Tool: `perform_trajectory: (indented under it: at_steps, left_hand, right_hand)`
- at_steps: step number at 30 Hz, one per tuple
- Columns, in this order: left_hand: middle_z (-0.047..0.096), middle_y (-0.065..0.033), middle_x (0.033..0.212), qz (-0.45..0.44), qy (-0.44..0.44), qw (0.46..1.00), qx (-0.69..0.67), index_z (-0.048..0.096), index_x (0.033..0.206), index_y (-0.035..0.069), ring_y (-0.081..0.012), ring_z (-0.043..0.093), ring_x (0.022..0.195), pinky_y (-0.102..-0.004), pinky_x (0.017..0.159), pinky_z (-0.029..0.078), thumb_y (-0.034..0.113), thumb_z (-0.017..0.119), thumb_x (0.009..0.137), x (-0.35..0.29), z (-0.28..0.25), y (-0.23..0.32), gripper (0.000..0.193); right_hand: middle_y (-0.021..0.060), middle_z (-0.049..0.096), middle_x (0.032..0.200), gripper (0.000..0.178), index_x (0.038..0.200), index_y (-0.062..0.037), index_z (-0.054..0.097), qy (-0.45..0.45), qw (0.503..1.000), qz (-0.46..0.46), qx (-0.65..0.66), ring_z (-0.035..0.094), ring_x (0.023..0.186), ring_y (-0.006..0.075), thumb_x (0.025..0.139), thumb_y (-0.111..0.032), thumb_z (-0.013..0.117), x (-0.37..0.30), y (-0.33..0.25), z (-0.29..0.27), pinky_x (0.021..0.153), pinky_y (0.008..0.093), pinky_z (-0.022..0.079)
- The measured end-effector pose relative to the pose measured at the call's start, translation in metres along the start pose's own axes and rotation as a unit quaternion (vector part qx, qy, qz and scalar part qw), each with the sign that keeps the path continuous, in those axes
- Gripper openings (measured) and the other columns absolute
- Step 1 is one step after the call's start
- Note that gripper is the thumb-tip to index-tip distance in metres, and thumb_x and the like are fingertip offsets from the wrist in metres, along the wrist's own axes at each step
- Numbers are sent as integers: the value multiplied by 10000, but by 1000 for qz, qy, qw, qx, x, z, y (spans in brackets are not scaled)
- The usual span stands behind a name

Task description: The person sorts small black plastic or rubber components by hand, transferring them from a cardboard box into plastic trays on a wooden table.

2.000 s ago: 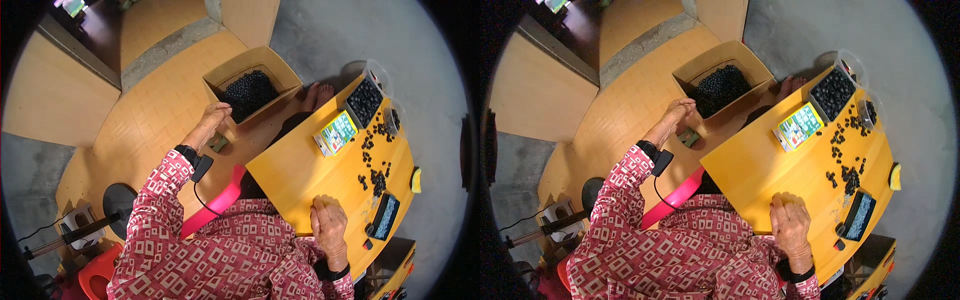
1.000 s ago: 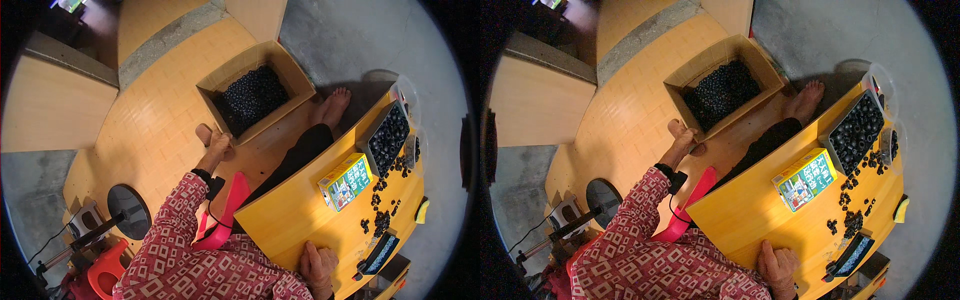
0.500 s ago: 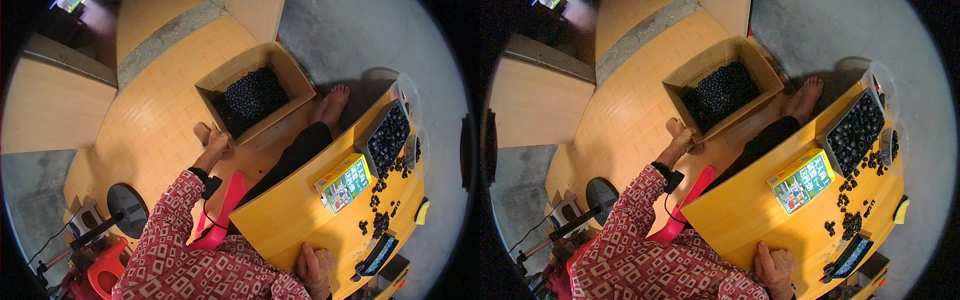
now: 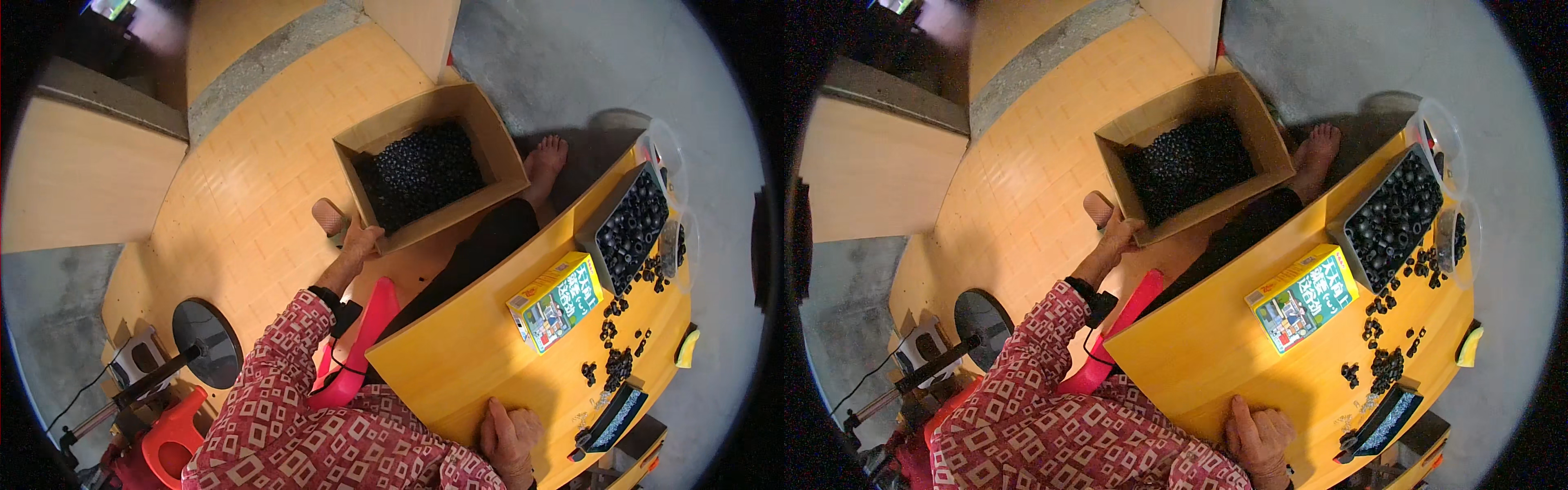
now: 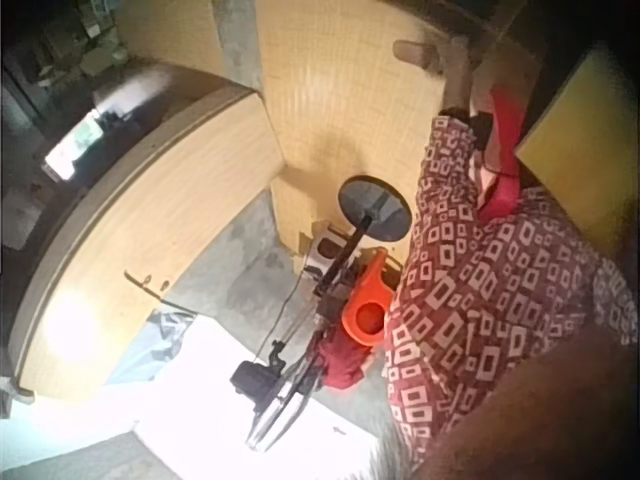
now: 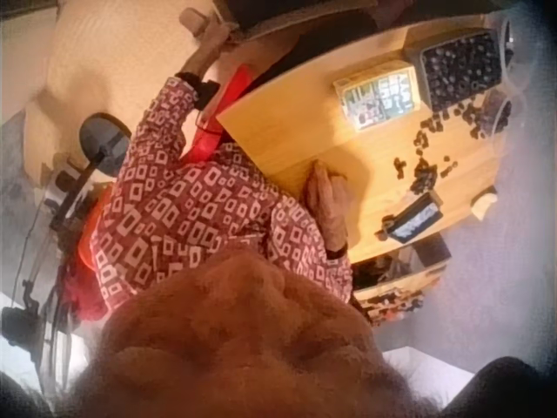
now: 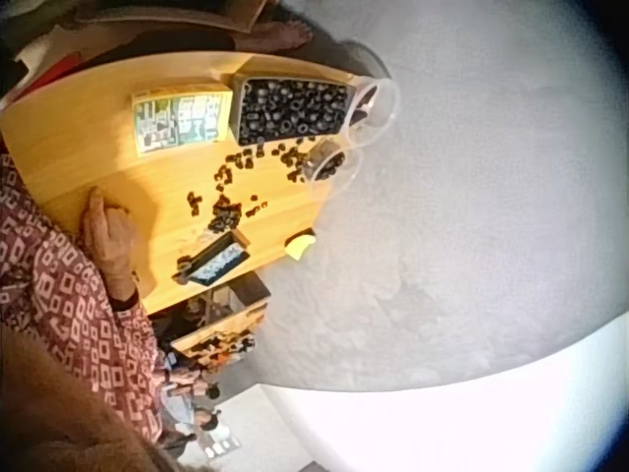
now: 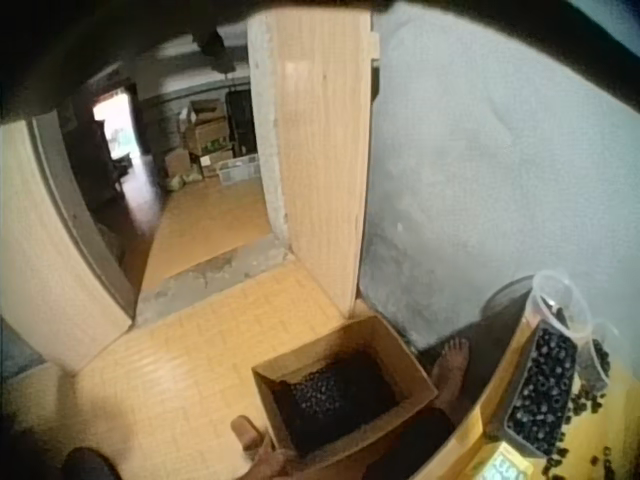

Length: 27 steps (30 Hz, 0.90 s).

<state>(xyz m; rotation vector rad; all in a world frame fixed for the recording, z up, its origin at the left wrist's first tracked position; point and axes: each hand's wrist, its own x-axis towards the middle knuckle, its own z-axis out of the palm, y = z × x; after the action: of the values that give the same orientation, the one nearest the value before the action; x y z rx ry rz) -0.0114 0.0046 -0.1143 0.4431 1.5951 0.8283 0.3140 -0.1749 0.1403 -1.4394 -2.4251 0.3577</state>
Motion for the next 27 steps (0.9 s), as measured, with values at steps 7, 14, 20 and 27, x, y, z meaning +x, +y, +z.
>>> perform_trajectory:
  at_steps: [7,14,20,27]
  left_hand:
    - [495,-90,1092,-79,-69,989,-107,210,1440,209,-254,573,898,-533,728,602,29,623,814,32,13,-39,771]
    - [480,-95,1095,-89,-107,987,-86,133,1471,158,-269,569,915,-555,785,587,16,611,810,54,21,-38,828]
    - [499,-105,1120,-76,-156,978,-115,117,1535,114,-264,567,890,-423,769,582,296,725,880,5,29,-2,912]
    - [604,-91,1145,-4,-100,990,96,455,1383,4,-190,623,965,-323,819,550,397,725,887,-29,-16,27,689]
  right_hand:
    - [48,426,616,374,1097,-34,663,7,999,8,41,460,521,239,728,23,688,-3,3,0,498,376,375]
    - [46,433,619,404,1103,-35,658,-2,998,11,55,464,519,237,707,44,687,2,-1,-2,488,374,368]
    - [51,440,610,374,1075,-17,665,10,999,18,45,474,511,237,707,43,701,-1,1,0,482,370,369]
    - [62,480,615,340,1061,-9,670,20,999,12,48,499,520,241,725,30,704,-3,2,2,491,368,387]
